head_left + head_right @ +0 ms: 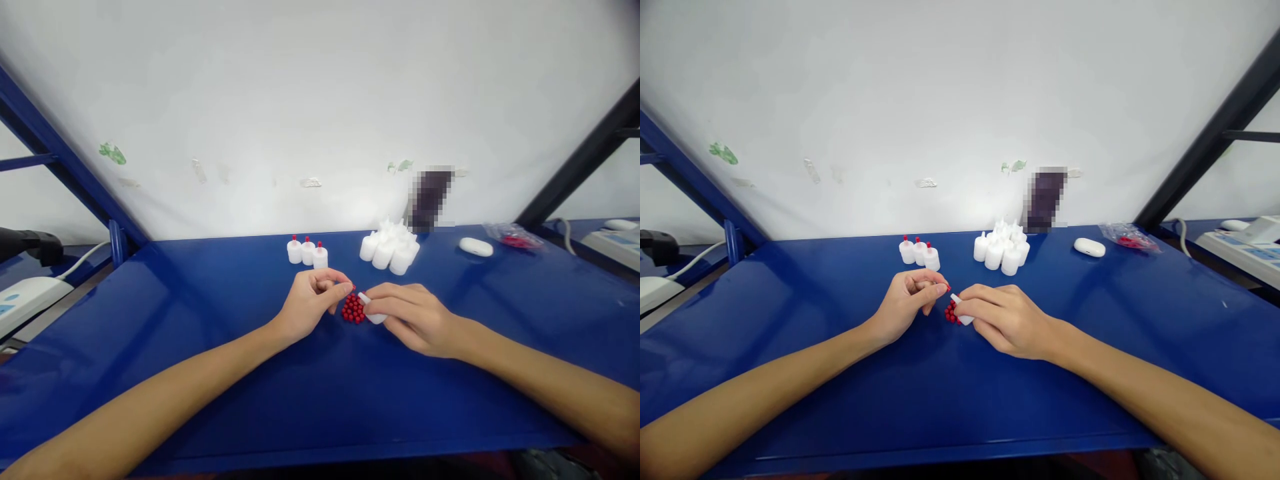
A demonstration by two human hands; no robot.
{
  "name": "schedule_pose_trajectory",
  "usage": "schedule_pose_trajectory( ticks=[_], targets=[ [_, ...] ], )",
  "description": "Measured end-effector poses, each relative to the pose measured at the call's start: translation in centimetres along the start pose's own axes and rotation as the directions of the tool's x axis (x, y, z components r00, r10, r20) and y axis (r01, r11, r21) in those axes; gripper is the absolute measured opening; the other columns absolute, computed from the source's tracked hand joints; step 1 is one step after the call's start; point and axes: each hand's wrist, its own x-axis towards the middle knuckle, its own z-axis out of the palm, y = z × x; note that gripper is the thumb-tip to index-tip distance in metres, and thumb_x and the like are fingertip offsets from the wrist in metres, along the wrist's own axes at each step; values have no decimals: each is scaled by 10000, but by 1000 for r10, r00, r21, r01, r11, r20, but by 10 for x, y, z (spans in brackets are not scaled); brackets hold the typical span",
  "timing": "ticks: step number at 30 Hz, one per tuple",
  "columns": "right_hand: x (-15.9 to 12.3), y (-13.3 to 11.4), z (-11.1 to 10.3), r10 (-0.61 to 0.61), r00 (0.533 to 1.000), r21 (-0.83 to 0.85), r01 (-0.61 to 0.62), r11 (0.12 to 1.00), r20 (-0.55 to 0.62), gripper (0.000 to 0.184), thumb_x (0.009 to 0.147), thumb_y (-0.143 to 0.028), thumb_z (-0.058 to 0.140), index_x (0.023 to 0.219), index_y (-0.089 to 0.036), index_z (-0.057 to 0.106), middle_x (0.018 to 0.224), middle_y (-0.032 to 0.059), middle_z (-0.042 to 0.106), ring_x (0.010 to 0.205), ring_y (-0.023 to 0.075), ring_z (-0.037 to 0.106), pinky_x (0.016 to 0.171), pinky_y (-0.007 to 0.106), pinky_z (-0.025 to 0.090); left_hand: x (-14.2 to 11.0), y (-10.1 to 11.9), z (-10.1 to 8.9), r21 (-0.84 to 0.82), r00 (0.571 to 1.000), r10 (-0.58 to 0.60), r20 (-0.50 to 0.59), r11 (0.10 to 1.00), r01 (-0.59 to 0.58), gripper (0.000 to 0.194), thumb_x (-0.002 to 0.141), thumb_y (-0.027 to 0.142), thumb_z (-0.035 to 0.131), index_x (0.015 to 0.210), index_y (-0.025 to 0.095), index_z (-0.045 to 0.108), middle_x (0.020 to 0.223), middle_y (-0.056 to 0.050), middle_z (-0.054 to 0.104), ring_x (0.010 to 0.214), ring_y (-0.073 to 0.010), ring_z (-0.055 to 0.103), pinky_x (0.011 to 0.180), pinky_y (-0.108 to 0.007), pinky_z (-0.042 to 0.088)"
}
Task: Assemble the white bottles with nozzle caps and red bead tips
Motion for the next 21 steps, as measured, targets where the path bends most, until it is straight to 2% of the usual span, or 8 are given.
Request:
schedule_pose_trajectory(
  ticks=[3, 9, 14, 21],
  targets=[
    [0, -1, 0, -8, 1000, -20, 9, 1000, 19, 292, 927, -82, 417, 1111, -216, 599, 1046, 68, 699, 849, 142, 690, 639, 235, 528, -3, 1, 0, -7, 1000, 1, -2, 1000, -1, 278, 798, 421, 741, 819, 150, 682, 435, 62, 507, 396, -67, 427, 454, -210, 341],
    [-1, 1, 0, 5, 999, 35, -6, 999, 32, 317, 925, -60, 416, 1151, -217, 573, 1047, 73, 688, 864, 139, 681, 648, 238, 527, -7, 2, 3, 2, 995, 24, 97, 1000, -24, 274, 838, 412, 717, 873, 145, 663, 446, 59, 539, 393, -63, 445, 438, -196, 336],
    [1, -2, 0, -13, 1000, 1, 13, 1000, -8, 300, 919, -75, 419, 1112, -218, 599, 1005, 60, 700, 844, 142, 689, 655, 239, 535, -9, 3, 4, -2, 997, 23, 71, 1000, -23, 297, 854, 447, 692, 888, 156, 636, 456, 66, 520, 395, -60, 421, 426, -197, 310],
    [2, -2, -1, -2, 999, 6, 1, 1000, 36, 322, 929, -77, 420, 1169, -221, 579, 1004, 52, 701, 837, 142, 685, 683, 252, 533, -7, 1, 5, -14, 995, 30, 100, 999, -28, 306, 855, 464, 686, 891, 163, 649, 502, 63, 496, 422, -61, 404, 435, -207, 313]
  ],
)
